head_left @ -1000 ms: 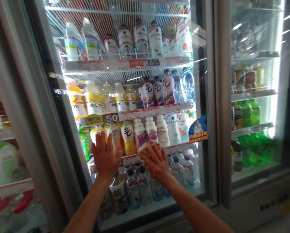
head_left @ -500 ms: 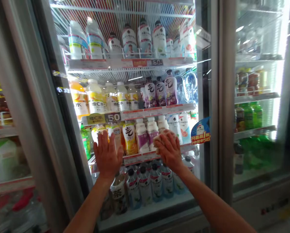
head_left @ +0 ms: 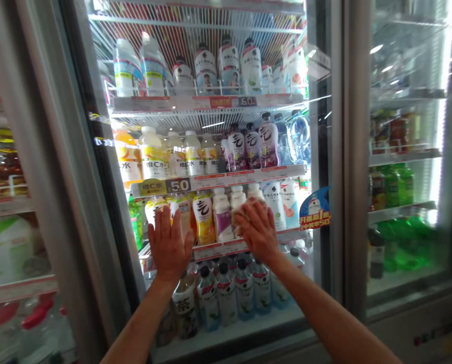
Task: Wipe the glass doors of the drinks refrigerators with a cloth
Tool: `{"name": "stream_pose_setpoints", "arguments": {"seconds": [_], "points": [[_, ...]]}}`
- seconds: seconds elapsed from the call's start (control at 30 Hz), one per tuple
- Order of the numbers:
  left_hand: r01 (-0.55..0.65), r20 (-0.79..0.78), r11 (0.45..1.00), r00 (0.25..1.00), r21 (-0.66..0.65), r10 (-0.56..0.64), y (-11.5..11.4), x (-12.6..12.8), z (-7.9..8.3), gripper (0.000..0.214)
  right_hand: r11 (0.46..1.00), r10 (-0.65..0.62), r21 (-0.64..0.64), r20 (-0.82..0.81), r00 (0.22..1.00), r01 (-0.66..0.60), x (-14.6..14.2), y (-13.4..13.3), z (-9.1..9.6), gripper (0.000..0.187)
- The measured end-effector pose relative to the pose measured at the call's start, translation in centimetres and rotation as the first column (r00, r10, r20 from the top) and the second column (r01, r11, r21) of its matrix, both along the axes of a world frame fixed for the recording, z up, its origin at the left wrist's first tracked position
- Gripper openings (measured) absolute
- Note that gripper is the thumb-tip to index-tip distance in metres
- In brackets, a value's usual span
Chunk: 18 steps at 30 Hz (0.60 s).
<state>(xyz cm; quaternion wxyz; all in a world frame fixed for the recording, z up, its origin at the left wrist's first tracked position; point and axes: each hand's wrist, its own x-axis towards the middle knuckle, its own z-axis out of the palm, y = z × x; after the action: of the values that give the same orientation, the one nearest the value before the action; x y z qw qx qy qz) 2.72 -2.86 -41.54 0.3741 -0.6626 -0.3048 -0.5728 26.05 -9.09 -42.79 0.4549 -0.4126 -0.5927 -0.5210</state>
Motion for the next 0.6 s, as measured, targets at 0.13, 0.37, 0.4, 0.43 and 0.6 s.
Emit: {"name": "stream_pose_setpoints", "arguments": {"seconds": [0.13, 0.37, 0.4, 0.43, 0.6], "points": [[-0.005, 0.002, 1.000, 1.000, 0.004, 0.005, -0.1, 0.2, 0.0, 0.067, 0.970, -0.058, 0.198, -0.365, 0.929, 0.138, 7.1, -0.1, 2.4, 0.040], [-0.012, -0.003, 1.000, 1.000, 0.003, 0.012, -0.3, 0.3, 0.1, 0.066, 0.995, 0.001, 0.100, -0.184, 0.983, 0.018, -0.7, 1.3, 2.6, 0.046], [-0.011, -0.010, 1.000, 1.000, -0.003, 0.011, -0.4, 0.2, 0.1, 0.066, 1.000, 0.011, 0.027, -0.082, 0.997, -0.008, -2.9, 1.3, 1.5, 0.046], [-0.010, -0.018, 1.000, 1.000, -0.010, 0.010, -0.4, 0.0, 0.0, 0.066, 0.999, 0.025, -0.031, 0.006, 1.000, -0.025, -4.4, 1.2, 0.4, 0.045], [-0.032, -0.061, 0.999, 0.998, -0.026, 0.031, -0.5, -0.9, -1.2, 0.065, 0.999, -0.026, 0.030, -0.124, 0.992, 0.030, -0.7, 0.0, -1.7, 0.045]]}}
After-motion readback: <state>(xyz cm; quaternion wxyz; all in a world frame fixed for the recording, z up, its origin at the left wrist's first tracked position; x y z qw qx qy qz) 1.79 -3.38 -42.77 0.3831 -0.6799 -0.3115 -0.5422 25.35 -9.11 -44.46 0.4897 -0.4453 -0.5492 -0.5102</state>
